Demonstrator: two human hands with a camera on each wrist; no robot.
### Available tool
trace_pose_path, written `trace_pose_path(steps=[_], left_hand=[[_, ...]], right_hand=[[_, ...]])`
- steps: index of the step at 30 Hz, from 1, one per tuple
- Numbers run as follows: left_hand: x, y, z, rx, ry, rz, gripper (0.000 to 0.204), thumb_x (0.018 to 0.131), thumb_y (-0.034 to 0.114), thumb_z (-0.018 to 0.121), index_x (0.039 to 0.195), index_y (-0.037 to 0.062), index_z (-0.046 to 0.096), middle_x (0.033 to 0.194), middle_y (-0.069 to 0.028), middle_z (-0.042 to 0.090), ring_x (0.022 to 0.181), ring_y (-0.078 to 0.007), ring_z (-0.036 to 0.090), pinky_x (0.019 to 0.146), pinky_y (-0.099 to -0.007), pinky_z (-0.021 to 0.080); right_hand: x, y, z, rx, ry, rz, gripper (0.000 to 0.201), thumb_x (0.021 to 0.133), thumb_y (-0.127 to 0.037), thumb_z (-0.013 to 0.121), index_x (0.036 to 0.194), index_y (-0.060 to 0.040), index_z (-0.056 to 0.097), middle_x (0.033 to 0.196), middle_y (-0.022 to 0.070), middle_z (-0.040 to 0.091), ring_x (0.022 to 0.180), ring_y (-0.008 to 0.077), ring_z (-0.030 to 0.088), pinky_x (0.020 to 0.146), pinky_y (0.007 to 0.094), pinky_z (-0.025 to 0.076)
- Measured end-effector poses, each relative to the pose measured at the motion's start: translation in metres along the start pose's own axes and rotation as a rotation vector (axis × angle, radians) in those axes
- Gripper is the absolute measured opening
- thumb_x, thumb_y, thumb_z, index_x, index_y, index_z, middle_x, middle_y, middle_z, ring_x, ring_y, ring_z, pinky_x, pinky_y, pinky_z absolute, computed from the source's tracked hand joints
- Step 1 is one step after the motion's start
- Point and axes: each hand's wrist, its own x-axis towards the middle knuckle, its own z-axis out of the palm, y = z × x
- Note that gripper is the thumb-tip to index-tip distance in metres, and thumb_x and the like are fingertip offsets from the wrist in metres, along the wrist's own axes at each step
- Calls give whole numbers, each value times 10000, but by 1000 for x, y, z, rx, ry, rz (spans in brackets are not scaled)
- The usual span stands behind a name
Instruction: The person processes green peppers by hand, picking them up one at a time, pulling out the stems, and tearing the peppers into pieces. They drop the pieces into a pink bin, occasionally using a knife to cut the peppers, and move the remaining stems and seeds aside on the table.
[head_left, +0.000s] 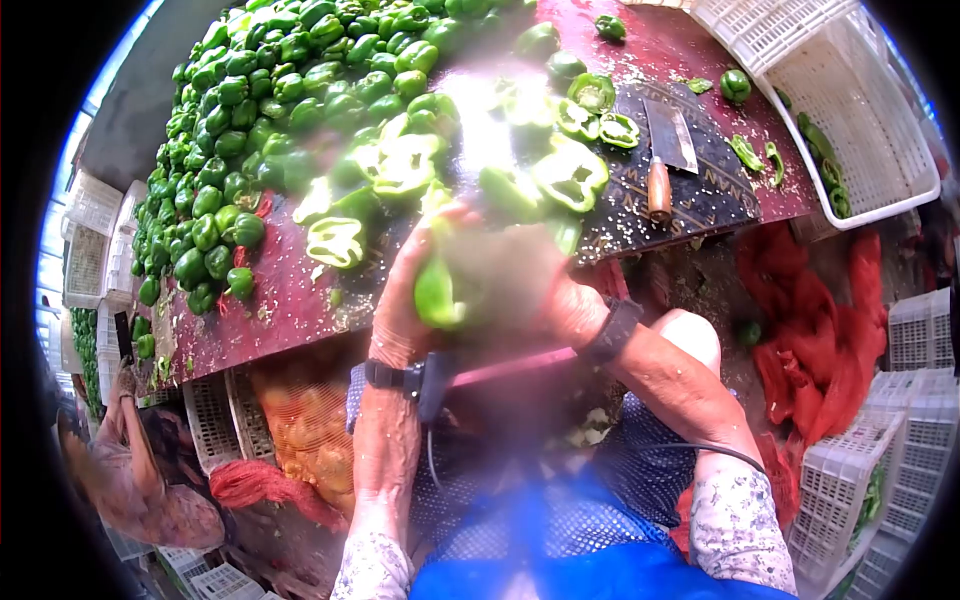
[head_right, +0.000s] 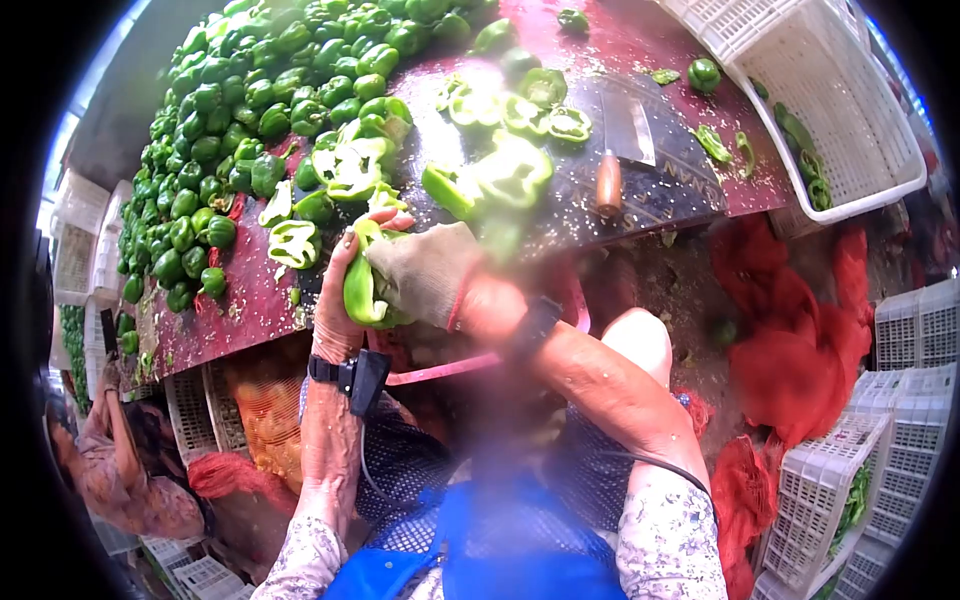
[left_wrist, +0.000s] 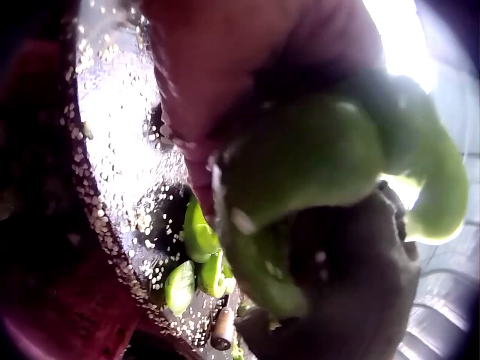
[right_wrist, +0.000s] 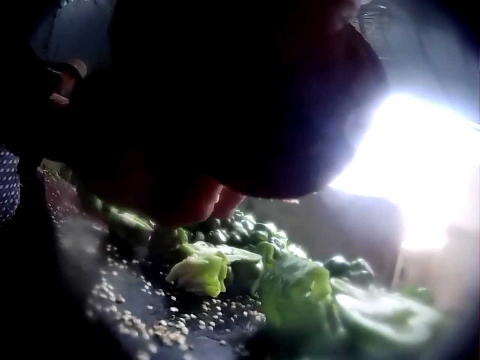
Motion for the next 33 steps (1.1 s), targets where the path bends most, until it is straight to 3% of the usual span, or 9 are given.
trace_pose_path(steps=[4,5,8,13,16,21,24,29,33], left_hand=[[9,14,-19,109,-76,52,459,945,375,475,1206,1,525,1204,-135,573,1085,-226,562,972,-366,438],[5,17,-7,26,-13,29,444,888,389,576,1163,41,570,995,-64,595,865,-144,580,704,-285,506],[2,21,-2,-12,6,97,449,893,385,568,1177,38,562,1036,-81,598,909,-168,585,752,-293,511],[2,13,-8,121,-69,57,406,899,375,558,1132,45,596,1107,-102,583,991,-167,570,834,-311,499],[-1,17,-13,103,-23,76,425,900,385,553,1151,44,582,1110,-101,591,1022,-169,562,871,-296,478],[9,36,-56,-236,-131,262,485,959,459,460,1231,59,489,1305,-207,474,1094,-360,559,786,-471,573],[5,29,-40,-5,-126,197,516,918,466,506,1212,42,518,1225,-142,547,1100,-280,560,894,-392,508],[-4,22,-7,244,-52,79,493,854,421,562,1153,30,592,1026,-76,618,936,-155,580,835,-289,478],[6,20,-27,306,-111,218,455,942,424,469,1162,29,520,1207,-159,558,1051,-258,579,944,-371,458]], right_hand=[[4,-17,-20,-86,-737,58,179,857,-302,565,831,-149,653,755,109,668,741,309,671,695,417,540],[1,-11,-23,20,-616,55,218,870,-335,569,837,-138,657,767,129,666,752,294,671,693,432,531],[-4,-2,-28,76,-178,123,185,883,-323,579,945,-163,649,717,100,657,672,283,668,594,411,512],[1,6,-9,-109,-347,53,163,877,-280,581,976,-160,630,756,114,670,705,305,673,619,430,517],[-2,4,-7,133,-267,126,186,879,-294,574,961,-142,643,793,135,672,758,338,667,664,459,516],[-13,0,-9,305,-354,1,173,873,-286,574,934,-135,635,740,134,656,693,336,655,642,457,515],[-9,-9,-19,279,-60,-11,150,866,-248,588,989,-166,610,705,116,647,631,323,646,568,441,503],[3,-3,-3,-162,-287,3,136,809,-161,590,944,-156,571,702,91,661,605,313,658,509,426,500],[3,7,6,176,-257,2,89,888,-167,591,936,-94,605,651,95,622,548,211,634,500,368,501]])
